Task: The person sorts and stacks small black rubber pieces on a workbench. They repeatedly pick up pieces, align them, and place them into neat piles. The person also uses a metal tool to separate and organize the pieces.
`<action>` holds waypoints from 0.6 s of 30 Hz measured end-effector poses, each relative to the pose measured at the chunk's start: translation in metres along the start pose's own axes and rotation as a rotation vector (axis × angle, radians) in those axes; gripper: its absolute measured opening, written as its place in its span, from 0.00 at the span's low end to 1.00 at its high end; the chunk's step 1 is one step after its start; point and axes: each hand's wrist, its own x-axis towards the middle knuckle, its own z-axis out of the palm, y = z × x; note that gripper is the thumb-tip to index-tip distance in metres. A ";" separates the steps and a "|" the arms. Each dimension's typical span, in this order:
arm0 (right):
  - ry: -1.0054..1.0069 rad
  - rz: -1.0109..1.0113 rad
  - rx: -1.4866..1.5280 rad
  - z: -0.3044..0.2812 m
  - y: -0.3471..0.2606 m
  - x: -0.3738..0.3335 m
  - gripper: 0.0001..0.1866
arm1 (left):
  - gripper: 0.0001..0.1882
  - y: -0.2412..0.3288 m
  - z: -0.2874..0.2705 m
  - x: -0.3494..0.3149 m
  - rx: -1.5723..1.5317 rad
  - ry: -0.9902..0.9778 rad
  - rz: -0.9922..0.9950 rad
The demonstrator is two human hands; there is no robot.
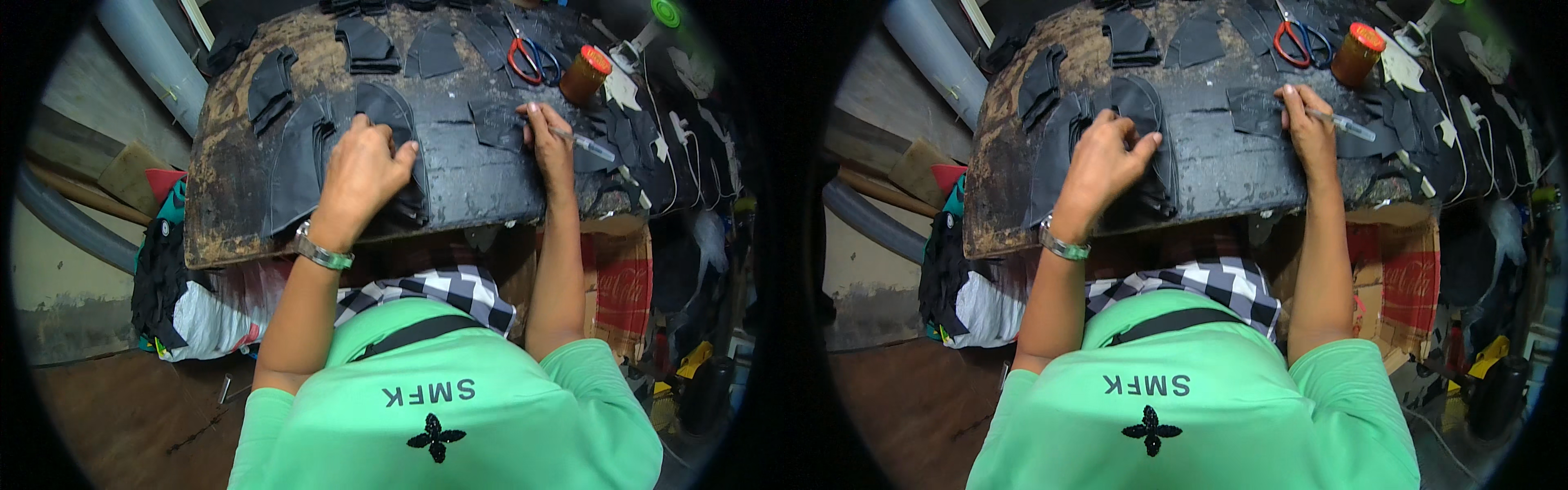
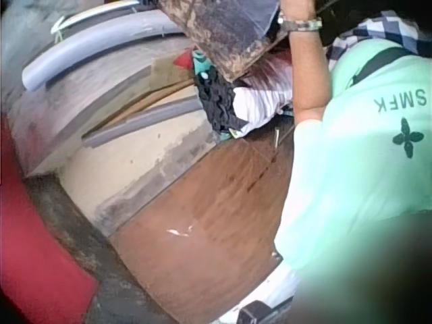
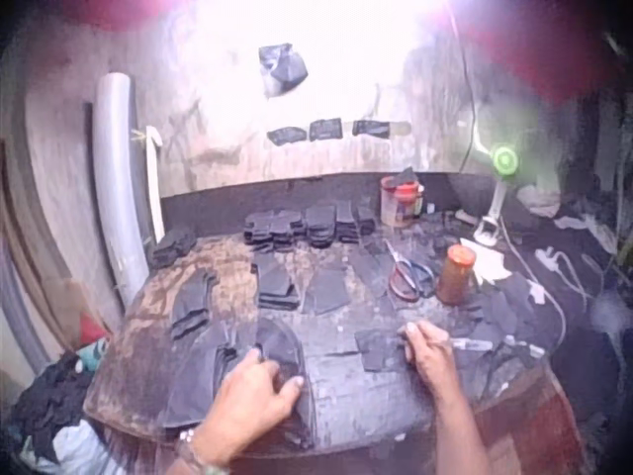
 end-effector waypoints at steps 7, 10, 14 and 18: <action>-0.018 0.011 0.024 -0.001 0.003 -0.001 0.16 | 0.22 -0.019 0.002 -0.004 -0.243 0.062 0.022; -0.015 -0.022 0.005 -0.001 0.003 0.000 0.16 | 0.41 -0.016 0.007 -0.006 -0.222 0.113 0.077; -0.015 0.036 0.015 -0.001 0.003 0.000 0.16 | 0.10 0.000 0.011 -0.008 0.080 0.147 0.184; -0.003 0.029 0.034 0.000 0.003 -0.001 0.16 | 0.15 0.015 0.016 -0.005 0.247 0.092 0.149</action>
